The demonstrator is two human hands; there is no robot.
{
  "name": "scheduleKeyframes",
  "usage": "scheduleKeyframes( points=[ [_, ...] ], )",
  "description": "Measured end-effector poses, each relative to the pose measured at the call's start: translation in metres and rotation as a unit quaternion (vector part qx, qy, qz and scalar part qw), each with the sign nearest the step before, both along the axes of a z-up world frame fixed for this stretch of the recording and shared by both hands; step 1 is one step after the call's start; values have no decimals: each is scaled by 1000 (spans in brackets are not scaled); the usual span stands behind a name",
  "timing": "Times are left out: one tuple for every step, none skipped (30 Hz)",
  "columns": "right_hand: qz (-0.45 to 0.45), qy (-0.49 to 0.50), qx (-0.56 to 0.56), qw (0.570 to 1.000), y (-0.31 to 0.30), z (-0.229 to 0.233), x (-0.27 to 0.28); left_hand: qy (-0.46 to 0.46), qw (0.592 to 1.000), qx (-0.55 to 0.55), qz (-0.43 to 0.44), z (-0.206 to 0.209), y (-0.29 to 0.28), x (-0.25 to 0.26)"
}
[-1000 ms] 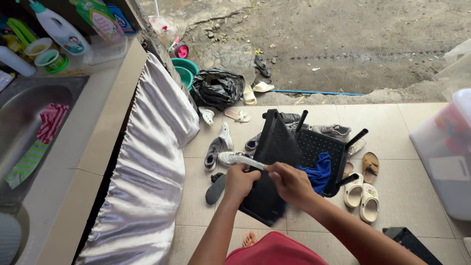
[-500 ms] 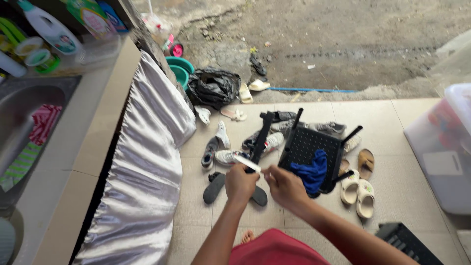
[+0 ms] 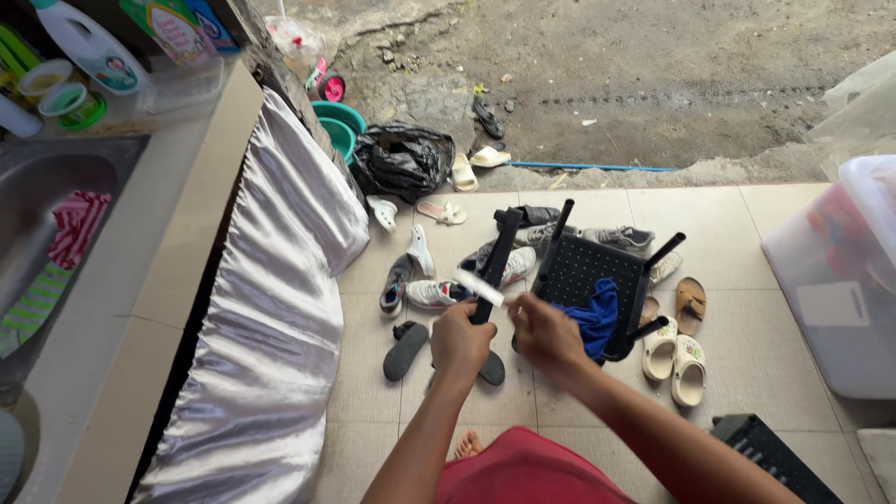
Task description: The person sits on a tiled floor and wipes a black plastic stool seat and its legs with a blue cloth. They handle the seat and legs one at a time, turning them over to wipe different sides. The person also uses a white plastic scraper to remove residue from the seat surface.
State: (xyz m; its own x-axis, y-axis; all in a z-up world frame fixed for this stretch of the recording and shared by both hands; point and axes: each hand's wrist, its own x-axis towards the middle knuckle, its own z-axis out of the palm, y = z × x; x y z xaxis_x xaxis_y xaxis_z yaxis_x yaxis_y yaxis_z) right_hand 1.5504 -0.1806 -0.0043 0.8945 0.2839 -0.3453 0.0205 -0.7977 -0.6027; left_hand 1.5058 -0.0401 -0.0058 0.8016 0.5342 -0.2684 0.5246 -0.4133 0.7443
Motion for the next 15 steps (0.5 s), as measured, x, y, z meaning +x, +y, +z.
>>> scheduleKeyframes(
  points=[
    [23, -31, 20, 999, 3, 3, 4, 7, 1000, 7, 0, 2, 3, 5],
    [46, -63, 39, 996, 5, 5, 6, -8, 1000, 1, 3, 5, 5, 9],
    [69, -88, 56, 992, 5, 5, 5, -17, 1000, -7, 6, 5, 6, 9],
    [56, -78, 45, 994, 5, 2, 3, -26, 1000, -16, 9, 4, 6, 8],
    [41, -64, 33, 997, 3, -2, -1, -9, 1000, -19, 10, 1, 6, 4],
    [27, -50, 21, 998, 1, -7, -5, 8, 1000, -23, 12, -1, 5, 1],
    [50, -95, 48, 993, -1, -11, -5, 20, 999, -25, 10, -2, 5, 3],
    [74, -139, 76, 985, -3, -14, -4, 16, 1000, -24, 7, -3, 5, 4],
    [100, -187, 105, 971, 0, -17, 0, 8, 1000, -21, 9, -2, 8, 8],
    [83, -175, 94, 977, 3, -18, 5, -1, 1000, -18, 10, -2, 12, 11],
    [66, -155, 82, 982, 5, -21, 3, -21, 1000, -1, 18, -4, 13, 9],
    [49, -135, 69, 987, 6, -23, 1, -42, 999, 17, 26, -7, 14, 7],
    [43, -144, 75, 986, 2, -24, -4, -59, 997, 30, 27, -11, 9, 4],
    [36, -153, 80, 984, -2, -24, -9, -28, 999, 15, 25, -14, 4, 0],
    [34, -171, 90, 981, 0, -22, -5, -6, 1000, 5, 26, -13, 5, 4]
  ],
)
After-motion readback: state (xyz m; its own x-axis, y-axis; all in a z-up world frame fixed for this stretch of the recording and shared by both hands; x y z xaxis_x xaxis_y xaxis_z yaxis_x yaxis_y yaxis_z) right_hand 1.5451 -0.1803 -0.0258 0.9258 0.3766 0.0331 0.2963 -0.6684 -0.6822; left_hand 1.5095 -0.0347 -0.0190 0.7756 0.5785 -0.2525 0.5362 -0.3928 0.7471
